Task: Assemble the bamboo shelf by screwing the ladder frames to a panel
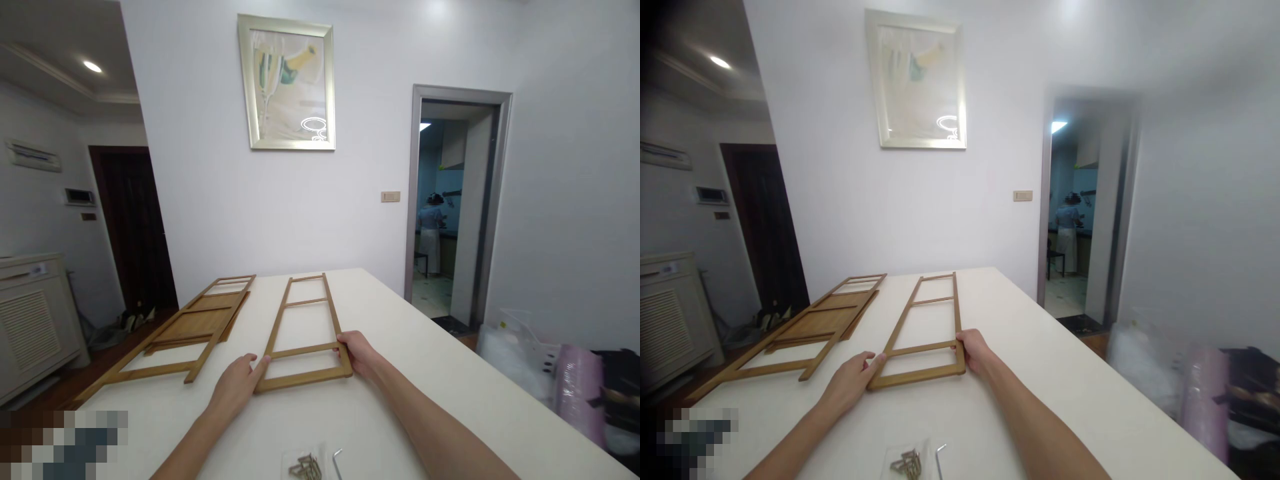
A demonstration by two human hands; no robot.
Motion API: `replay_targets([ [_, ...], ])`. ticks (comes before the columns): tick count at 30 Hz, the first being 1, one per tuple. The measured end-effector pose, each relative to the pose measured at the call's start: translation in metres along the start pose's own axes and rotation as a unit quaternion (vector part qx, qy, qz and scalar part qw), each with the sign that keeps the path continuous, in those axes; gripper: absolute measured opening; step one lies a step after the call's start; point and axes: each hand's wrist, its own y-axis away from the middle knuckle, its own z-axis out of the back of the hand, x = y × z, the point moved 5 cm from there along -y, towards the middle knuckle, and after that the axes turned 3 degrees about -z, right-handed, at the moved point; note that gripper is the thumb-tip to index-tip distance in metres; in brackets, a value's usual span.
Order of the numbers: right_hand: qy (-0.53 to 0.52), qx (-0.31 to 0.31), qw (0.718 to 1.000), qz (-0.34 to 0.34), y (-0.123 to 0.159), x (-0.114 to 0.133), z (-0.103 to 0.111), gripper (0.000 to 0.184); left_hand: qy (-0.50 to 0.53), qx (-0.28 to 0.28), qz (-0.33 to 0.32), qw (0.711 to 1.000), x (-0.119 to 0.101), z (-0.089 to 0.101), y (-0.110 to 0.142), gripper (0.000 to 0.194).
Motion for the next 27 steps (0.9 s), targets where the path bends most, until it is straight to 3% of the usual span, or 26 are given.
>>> replay_targets([
  [2, 0.047, -0.001, 0.999, 0.020, 0.002, 0.000, -0.004, 0.016, 0.006, 0.049, 0.020, 0.999, 0.005, -0.007, -0.002, 0.058],
  [5, 0.130, -0.017, 0.990, 0.056, 0.005, 0.002, -0.008, 0.021, -0.006, 0.069, 0.017, 0.997, 0.001, -0.014, -0.003, 0.041],
  [13, 0.361, -0.075, 0.919, 0.141, 0.007, 0.011, -0.015, 0.014, -0.070, 0.007, 0.018, 0.997, 0.007, -0.013, -0.006, 0.030],
  [19, 0.431, -0.098, 0.882, 0.164, 0.010, 0.014, 0.001, 0.028, -0.038, -0.006, 0.035, 0.999, 0.014, -0.007, -0.009, 0.036],
  [23, 0.463, -0.115, 0.864, 0.162, 0.014, 0.016, 0.015, 0.030, -0.047, 0.038, 0.049, 0.997, 0.012, -0.002, -0.003, 0.051],
  [27, 0.494, -0.105, 0.847, 0.169, 0.023, 0.013, 0.007, 0.033, -0.092, 0.073, 0.049, 0.992, 0.009, 0.002, 0.005, 0.041],
])
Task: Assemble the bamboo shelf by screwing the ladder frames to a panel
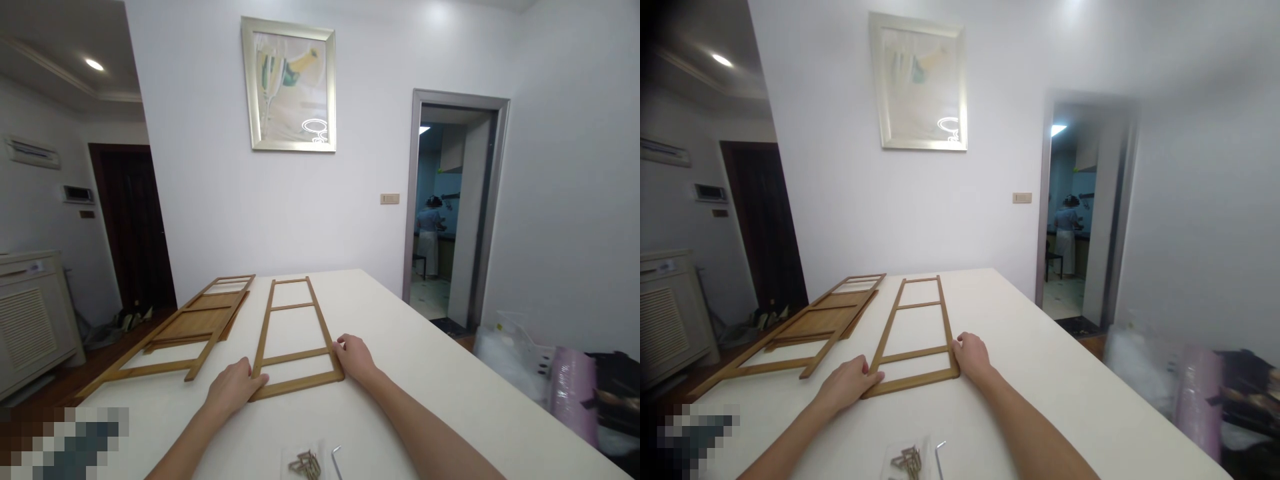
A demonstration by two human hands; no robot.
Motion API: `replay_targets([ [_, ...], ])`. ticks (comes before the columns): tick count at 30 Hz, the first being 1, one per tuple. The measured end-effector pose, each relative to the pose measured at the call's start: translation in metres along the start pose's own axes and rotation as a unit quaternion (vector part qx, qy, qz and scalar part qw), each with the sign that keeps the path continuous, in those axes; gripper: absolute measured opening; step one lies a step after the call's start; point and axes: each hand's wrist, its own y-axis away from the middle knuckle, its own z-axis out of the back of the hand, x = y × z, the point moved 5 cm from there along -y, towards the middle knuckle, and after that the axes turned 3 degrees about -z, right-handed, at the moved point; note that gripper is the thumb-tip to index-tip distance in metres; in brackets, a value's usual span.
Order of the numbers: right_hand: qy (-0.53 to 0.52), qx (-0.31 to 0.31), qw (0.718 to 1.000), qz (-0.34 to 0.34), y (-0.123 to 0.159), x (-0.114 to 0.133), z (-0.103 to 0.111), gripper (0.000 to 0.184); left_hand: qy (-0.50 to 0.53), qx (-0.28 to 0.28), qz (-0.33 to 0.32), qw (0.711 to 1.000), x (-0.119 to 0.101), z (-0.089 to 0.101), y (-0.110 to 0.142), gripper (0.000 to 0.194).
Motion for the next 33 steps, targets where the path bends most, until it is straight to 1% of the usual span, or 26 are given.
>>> replay_targets([
  [4, 0.031, 0.021, 0.999, 0.037, 0.013, 0.017, -0.011, 0.035, -0.041, 0.000, 0.004, 0.999, 0.001, 0.001, 0.001, 0.027],
  [7, 0.049, 0.029, 0.997, 0.056, 0.020, 0.027, -0.017, 0.029, -0.032, -0.035, 0.014, 0.999, 0.004, 0.004, -0.003, 0.019],
  [9, 0.056, 0.031, 0.996, 0.062, 0.022, 0.030, -0.019, 0.025, 0.038, -0.053, 0.030, 0.997, 0.005, 0.005, -0.005, 0.014],
  [10, 0.059, 0.032, 0.996, 0.061, 0.023, 0.031, -0.019, 0.024, 0.098, -0.056, 0.043, 0.993, 0.004, 0.005, -0.006, 0.013],
  [11, 0.060, 0.032, 0.996, 0.059, 0.022, 0.031, -0.019, 0.023, 0.172, -0.059, 0.058, 0.982, 0.003, 0.006, -0.006, 0.014],
  [12, 0.061, 0.033, 0.996, 0.056, 0.021, 0.031, -0.018, 0.023, 0.259, -0.064, 0.068, 0.961, 0.001, 0.008, -0.005, 0.016],
  [13, 0.061, 0.033, 0.996, 0.051, 0.020, 0.030, -0.017, 0.023, 0.354, -0.070, 0.068, 0.930, -0.004, 0.010, -0.004, 0.020],
  [14, 0.059, 0.033, 0.997, 0.046, 0.019, 0.029, -0.017, 0.024, 0.451, -0.080, 0.054, 0.887, -0.010, 0.015, -0.001, 0.025],
  [15, 0.055, 0.034, 0.997, 0.041, 0.018, 0.028, -0.016, 0.026, 0.544, -0.086, 0.024, 0.834, -0.019, 0.021, 0.002, 0.028],
  [16, 0.051, 0.035, 0.997, 0.036, 0.016, 0.027, -0.015, 0.027, 0.622, -0.080, -0.008, 0.779, -0.028, 0.027, 0.006, 0.031],
  [17, 0.045, 0.036, 0.998, 0.031, 0.015, 0.026, -0.015, 0.028, 0.678, -0.064, -0.039, 0.731, -0.039, 0.034, 0.011, 0.033],
  [18, 0.039, 0.037, 0.998, 0.025, 0.013, 0.025, -0.014, 0.029, 0.713, -0.045, -0.062, 0.697, -0.049, 0.039, 0.017, 0.035],
  [19, 0.033, 0.038, 0.999, 0.019, 0.012, 0.025, -0.014, 0.030, 0.731, -0.026, -0.083, 0.677, -0.060, 0.044, 0.023, 0.035],
  [21, 0.020, 0.040, 0.999, 0.005, 0.010, 0.023, -0.013, 0.031, 0.751, 0.007, -0.125, 0.649, -0.080, 0.051, 0.035, 0.038],
  [23, 0.006, 0.044, 0.999, -0.003, 0.009, 0.023, -0.012, 0.031, 0.770, 0.043, -0.160, 0.617, -0.097, 0.054, 0.044, 0.039],
  [25, -0.008, 0.051, 0.999, 0.000, 0.008, 0.024, -0.012, 0.031, 0.785, 0.080, -0.183, 0.586, -0.108, 0.054, 0.051, 0.041],
  [27, -0.017, 0.056, 0.998, 0.007, 0.006, 0.025, -0.014, 0.031, 0.790, 0.119, -0.204, 0.565, -0.115, 0.052, 0.054, 0.044],
  [29, -0.025, 0.057, 0.998, 0.012, 0.004, 0.025, -0.016, 0.031, 0.787, 0.144, -0.219, 0.558, -0.117, 0.051, 0.056, 0.047],
  [33, -0.049, 0.054, 0.997, 0.014, 0.001, 0.024, -0.020, 0.030, 0.782, 0.151, -0.229, 0.560, -0.115, 0.052, 0.056, 0.048],
])
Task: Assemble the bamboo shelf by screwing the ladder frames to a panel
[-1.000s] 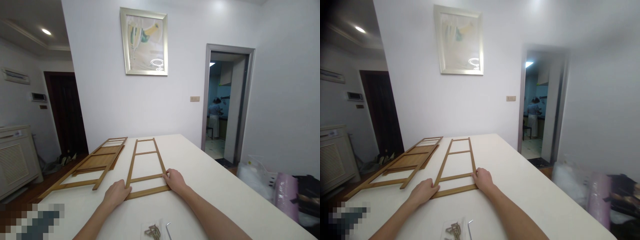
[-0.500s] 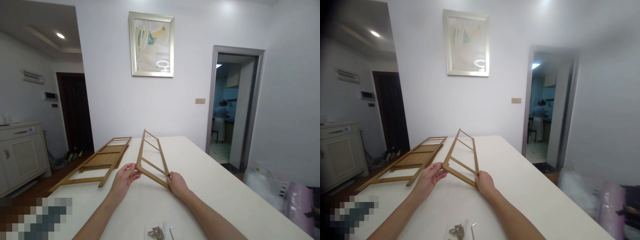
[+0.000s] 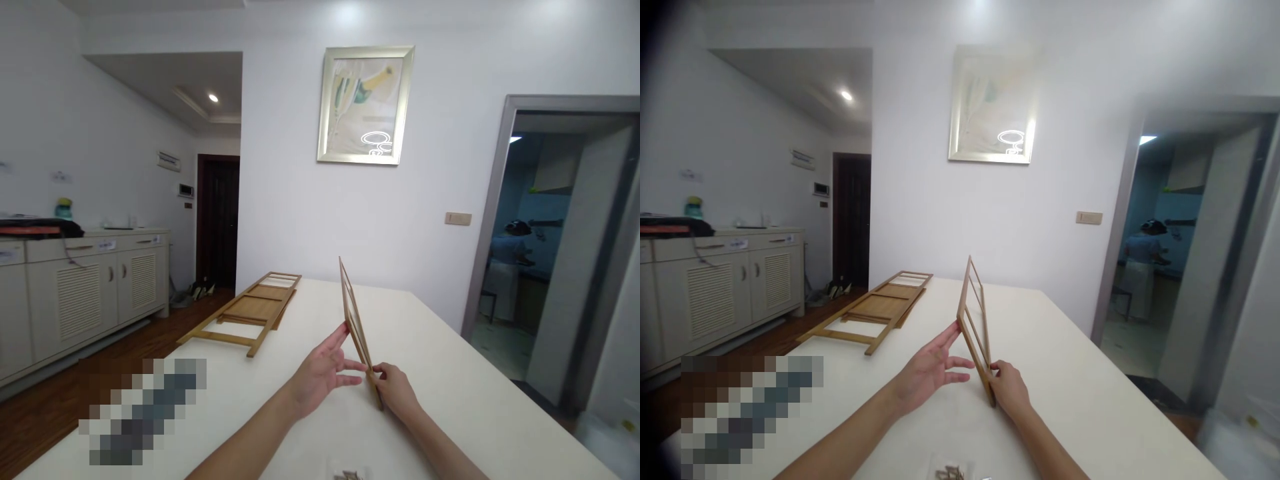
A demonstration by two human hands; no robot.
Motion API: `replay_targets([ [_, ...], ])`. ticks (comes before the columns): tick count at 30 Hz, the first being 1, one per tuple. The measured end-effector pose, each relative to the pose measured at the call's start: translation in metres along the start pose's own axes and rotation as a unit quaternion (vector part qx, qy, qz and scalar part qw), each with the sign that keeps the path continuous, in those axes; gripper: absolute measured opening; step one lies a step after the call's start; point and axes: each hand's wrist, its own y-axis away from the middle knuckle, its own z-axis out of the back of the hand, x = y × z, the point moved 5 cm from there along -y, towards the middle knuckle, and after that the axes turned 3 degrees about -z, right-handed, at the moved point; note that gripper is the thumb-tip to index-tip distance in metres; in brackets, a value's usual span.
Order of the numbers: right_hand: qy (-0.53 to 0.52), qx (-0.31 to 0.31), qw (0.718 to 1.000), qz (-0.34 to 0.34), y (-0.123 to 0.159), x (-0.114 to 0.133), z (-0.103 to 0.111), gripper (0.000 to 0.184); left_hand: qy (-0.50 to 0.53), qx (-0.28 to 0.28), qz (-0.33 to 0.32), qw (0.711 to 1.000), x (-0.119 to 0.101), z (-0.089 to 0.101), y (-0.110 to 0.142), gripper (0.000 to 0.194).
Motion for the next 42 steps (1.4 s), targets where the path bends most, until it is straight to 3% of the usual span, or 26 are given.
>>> replay_targets([
  [6, 0.019, 0.000, 1.000, -0.006, 0.004, 0.003, 0.002, 0.030, -0.002, -0.033, -0.001, 0.999, -0.007, 0.000, 0.000, 0.048],
  [8, 0.041, 0.000, 0.999, -0.011, 0.006, 0.005, 0.002, 0.031, -0.004, -0.098, -0.004, 0.995, -0.011, 0.010, -0.001, 0.043],
  [11, 0.072, -0.007, 0.997, -0.019, 0.008, 0.006, 0.003, 0.032, -0.035, -0.248, 0.002, 0.968, -0.013, 0.041, 0.002, 0.042],
  [13, 0.083, -0.014, 0.996, -0.019, 0.009, 0.007, 0.003, 0.032, -0.115, -0.314, 0.032, 0.942, -0.012, 0.065, 0.005, 0.038],
  [14, 0.088, -0.017, 0.996, -0.019, 0.010, 0.008, 0.003, 0.032, -0.175, -0.321, 0.061, 0.929, -0.010, 0.075, 0.006, 0.036],
  [15, 0.094, -0.020, 0.995, -0.017, 0.010, 0.008, 0.003, 0.033, -0.247, -0.325, 0.101, 0.908, -0.008, 0.087, 0.008, 0.034],
  [17, 0.104, -0.025, 0.994, -0.015, 0.012, 0.009, 0.003, 0.033, -0.422, -0.333, 0.163, 0.827, -0.007, 0.108, 0.012, 0.030],
  [21, 0.120, -0.034, 0.992, -0.005, 0.014, 0.009, 0.001, 0.033, -0.539, -0.320, 0.222, 0.747, -0.004, 0.133, 0.018, 0.025],
  [23, 0.125, -0.034, 0.992, 0.005, 0.015, 0.009, 0.000, 0.032, -0.635, -0.287, 0.225, 0.681, -0.006, 0.134, 0.019, 0.024],
  [26, 0.131, -0.029, 0.991, 0.022, 0.016, 0.009, -0.002, 0.030, -0.794, -0.188, 0.220, 0.534, -0.005, 0.125, 0.017, 0.028],
  [28, 0.134, -0.024, 0.990, 0.036, 0.016, 0.010, -0.003, 0.030, -0.845, -0.126, 0.218, 0.472, 0.001, 0.118, 0.017, 0.033],
  [31, 0.137, -0.020, 0.989, 0.057, 0.017, 0.012, -0.004, 0.030, -0.873, -0.072, 0.220, 0.430, 0.006, 0.112, 0.016, 0.038],
  [34, 0.137, -0.021, 0.988, 0.068, 0.018, 0.013, -0.004, 0.029, -0.880, -0.080, 0.214, 0.416, -0.001, 0.114, 0.015, 0.045],
  [37, 0.130, -0.026, 0.989, 0.069, 0.019, 0.014, -0.003, 0.030, -0.889, -0.168, 0.171, 0.391, -0.025, 0.120, 0.017, 0.049],
  [40, 0.121, -0.032, 0.990, 0.066, 0.020, 0.013, -0.002, 0.031, -0.895, -0.264, 0.125, 0.338, -0.049, 0.134, 0.025, 0.039],
  [42, 0.117, -0.035, 0.990, 0.065, 0.020, 0.013, -0.001, 0.031, -0.890, -0.299, 0.136, 0.316, -0.056, 0.150, 0.031, 0.035],
])
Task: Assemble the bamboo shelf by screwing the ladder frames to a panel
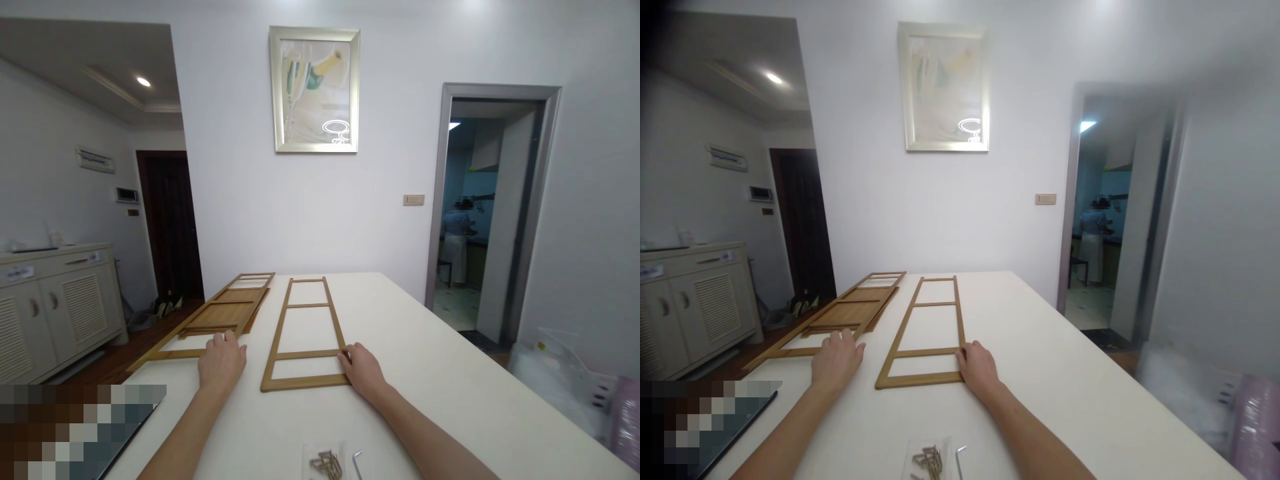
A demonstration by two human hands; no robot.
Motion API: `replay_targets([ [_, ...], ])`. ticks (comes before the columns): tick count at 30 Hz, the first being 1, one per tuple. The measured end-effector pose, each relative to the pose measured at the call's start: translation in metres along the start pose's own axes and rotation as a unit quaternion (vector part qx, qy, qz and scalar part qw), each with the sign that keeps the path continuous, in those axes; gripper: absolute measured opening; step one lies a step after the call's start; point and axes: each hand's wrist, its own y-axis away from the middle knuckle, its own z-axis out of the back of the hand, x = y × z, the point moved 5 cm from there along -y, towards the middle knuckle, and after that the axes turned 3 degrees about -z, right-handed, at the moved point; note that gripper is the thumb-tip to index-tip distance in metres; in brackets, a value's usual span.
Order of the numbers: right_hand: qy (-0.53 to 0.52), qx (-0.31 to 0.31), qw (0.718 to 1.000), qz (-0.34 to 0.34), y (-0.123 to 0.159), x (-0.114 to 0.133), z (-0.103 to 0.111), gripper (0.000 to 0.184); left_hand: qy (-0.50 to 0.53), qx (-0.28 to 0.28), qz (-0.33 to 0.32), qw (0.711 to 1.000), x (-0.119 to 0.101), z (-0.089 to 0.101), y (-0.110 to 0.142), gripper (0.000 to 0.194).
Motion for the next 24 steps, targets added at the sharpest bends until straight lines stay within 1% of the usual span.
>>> replay_targets([
  [3, -0.003, -0.003, 1.000, 0.000, 0.000, 0.000, 0.000, 0.030, 0.025, 0.049, 0.044, 0.998, 0.017, -0.023, -0.004, 0.036],
  [6, -0.006, -0.006, 1.000, 0.001, 0.000, -0.001, 0.000, 0.030, 0.066, 0.109, 0.052, 0.990, 0.023, -0.042, -0.007, 0.035],
  [8, -0.008, -0.007, 1.000, 0.001, 0.000, -0.001, 0.000, 0.031, 0.082, 0.145, 0.045, 0.985, 0.025, -0.049, -0.008, 0.035],
  [10, -0.009, -0.009, 1.000, 0.001, -0.001, -0.001, 0.000, 0.031, 0.086, 0.161, 0.040, 0.982, 0.026, -0.050, -0.009, 0.034],
  [13, -0.011, -0.010, 1.000, 0.000, -0.001, -0.002, 0.000, 0.031, 0.071, 0.145, 0.033, 0.986, 0.027, -0.045, -0.008, 0.035],
  [14, -0.011, -0.010, 1.000, 0.000, -0.001, -0.002, 0.000, 0.030, 0.058, 0.124, 0.025, 0.990, 0.025, -0.041, -0.008, 0.035],
  [17, -0.013, -0.009, 1.000, -0.002, -0.001, -0.002, 0.001, 0.029, 0.006, 0.023, -0.011, 1.000, 0.017, -0.029, -0.006, 0.035],
  [18, -0.014, -0.009, 1.000, -0.003, -0.001, -0.002, 0.001, 0.029, -0.005, 0.000, -0.024, 1.000, 0.014, -0.026, -0.005, 0.034],
  [19, -0.015, -0.010, 1.000, -0.003, -0.001, -0.002, 0.001, 0.028, -0.007, -0.007, -0.037, 0.999, 0.010, -0.026, -0.004, 0.033],
  [20, -0.016, -0.011, 1.000, -0.002, -0.001, -0.002, 0.001, 0.028, -0.001, 0.002, -0.047, 0.999, 0.007, -0.027, -0.004, 0.032],
  [24, -0.020, -0.014, 1.000, 0.000, 0.000, -0.002, 0.001, 0.028, 0.051, 0.081, -0.089, 0.991, -0.004, -0.031, -0.005, 0.027],
])
